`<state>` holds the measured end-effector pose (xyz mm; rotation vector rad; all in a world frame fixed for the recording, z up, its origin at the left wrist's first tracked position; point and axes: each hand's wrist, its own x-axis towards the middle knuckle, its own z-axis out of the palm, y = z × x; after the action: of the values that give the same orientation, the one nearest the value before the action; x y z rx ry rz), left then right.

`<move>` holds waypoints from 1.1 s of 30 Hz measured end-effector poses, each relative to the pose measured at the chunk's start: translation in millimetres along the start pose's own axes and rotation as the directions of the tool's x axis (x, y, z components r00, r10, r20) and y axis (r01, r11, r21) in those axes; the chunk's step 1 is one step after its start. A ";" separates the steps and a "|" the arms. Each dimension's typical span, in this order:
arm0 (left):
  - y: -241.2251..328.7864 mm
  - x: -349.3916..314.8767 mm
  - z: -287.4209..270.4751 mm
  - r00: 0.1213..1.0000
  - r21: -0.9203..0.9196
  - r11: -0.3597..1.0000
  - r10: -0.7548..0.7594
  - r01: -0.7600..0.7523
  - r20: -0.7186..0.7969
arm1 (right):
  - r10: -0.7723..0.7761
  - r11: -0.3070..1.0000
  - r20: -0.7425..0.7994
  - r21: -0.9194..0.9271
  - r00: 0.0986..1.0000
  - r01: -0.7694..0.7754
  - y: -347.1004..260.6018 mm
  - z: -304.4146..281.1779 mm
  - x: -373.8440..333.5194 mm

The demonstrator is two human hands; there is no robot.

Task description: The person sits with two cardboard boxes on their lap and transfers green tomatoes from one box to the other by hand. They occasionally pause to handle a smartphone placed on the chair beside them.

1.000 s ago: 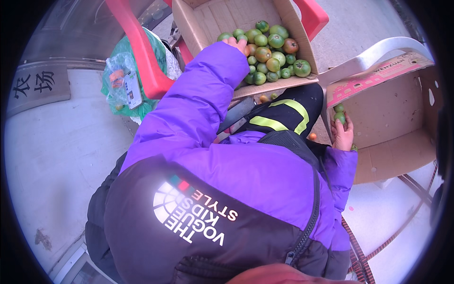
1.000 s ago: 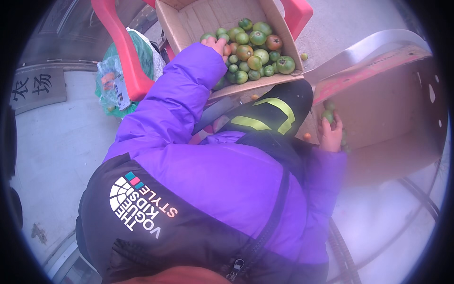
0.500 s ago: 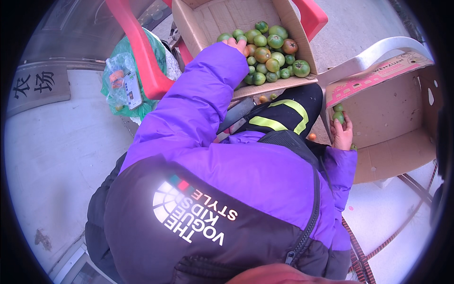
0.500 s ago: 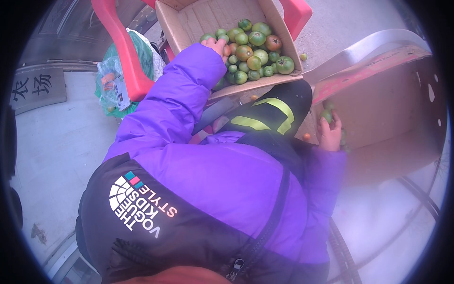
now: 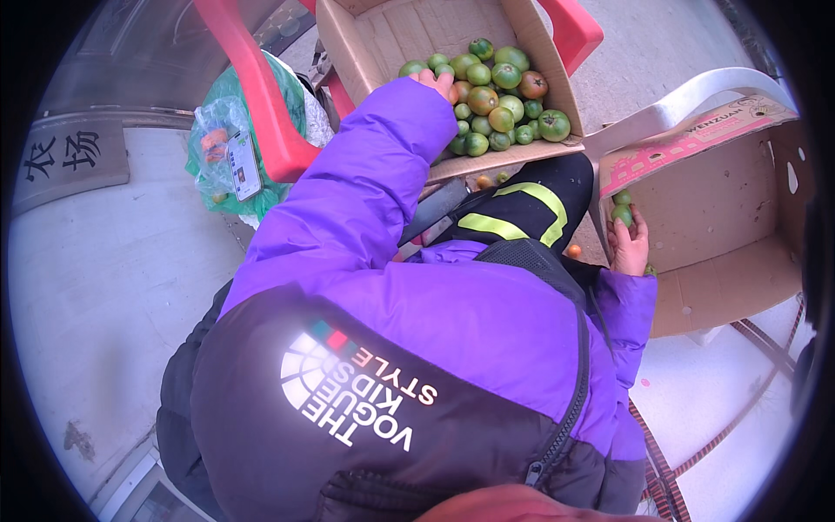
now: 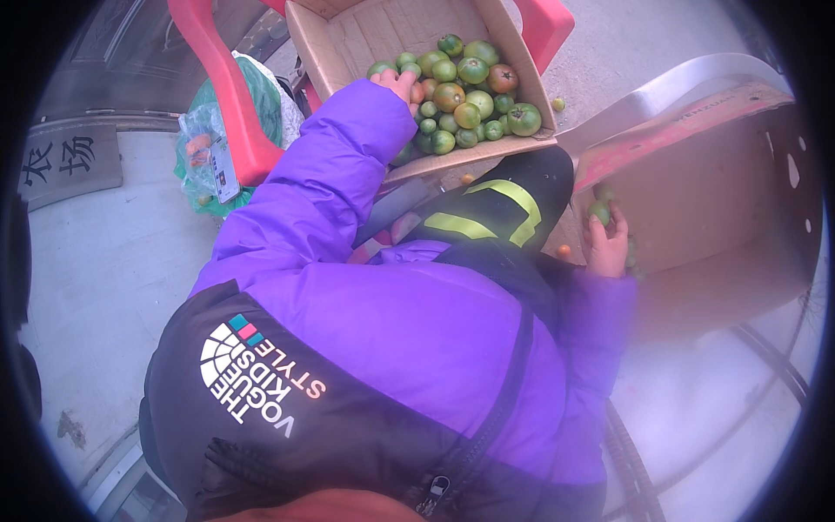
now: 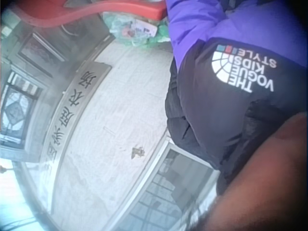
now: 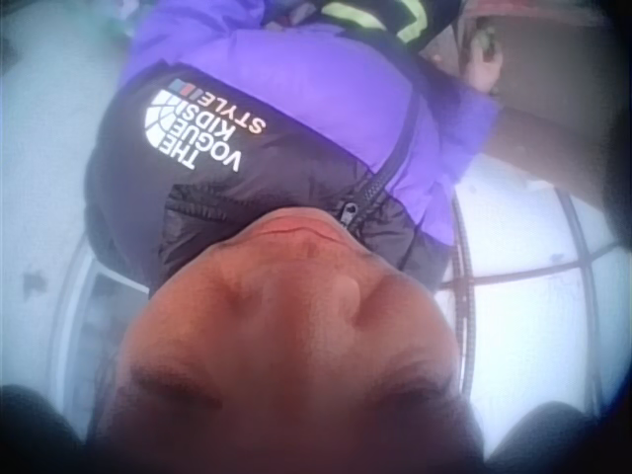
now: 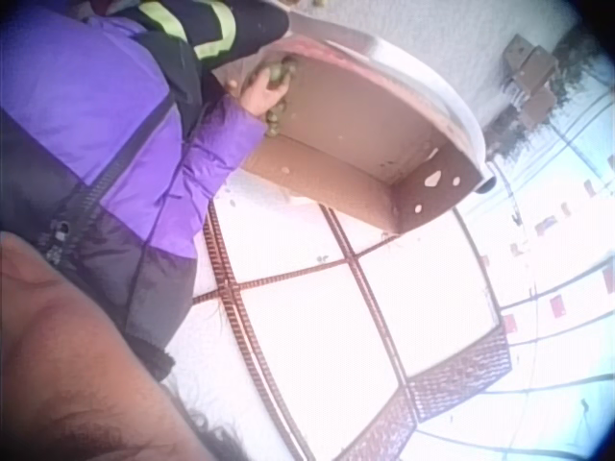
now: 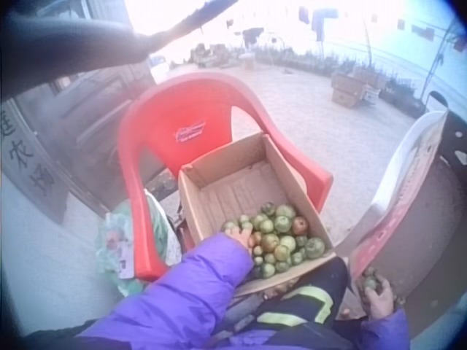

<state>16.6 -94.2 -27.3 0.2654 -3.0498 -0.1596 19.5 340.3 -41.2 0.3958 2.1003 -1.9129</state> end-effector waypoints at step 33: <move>-0.3 -1.1 -3.5 1.000 -0.018 1.000 0.019 -0.019 -0.008 | -0.007 0.999 -0.075 0.043 0.997 0.010 4.3 4.5 -0.6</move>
<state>18.1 -94.6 -24.0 0.2354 -3.0401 -0.1838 21.8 336.2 -45.3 0.4759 2.1127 -1.9809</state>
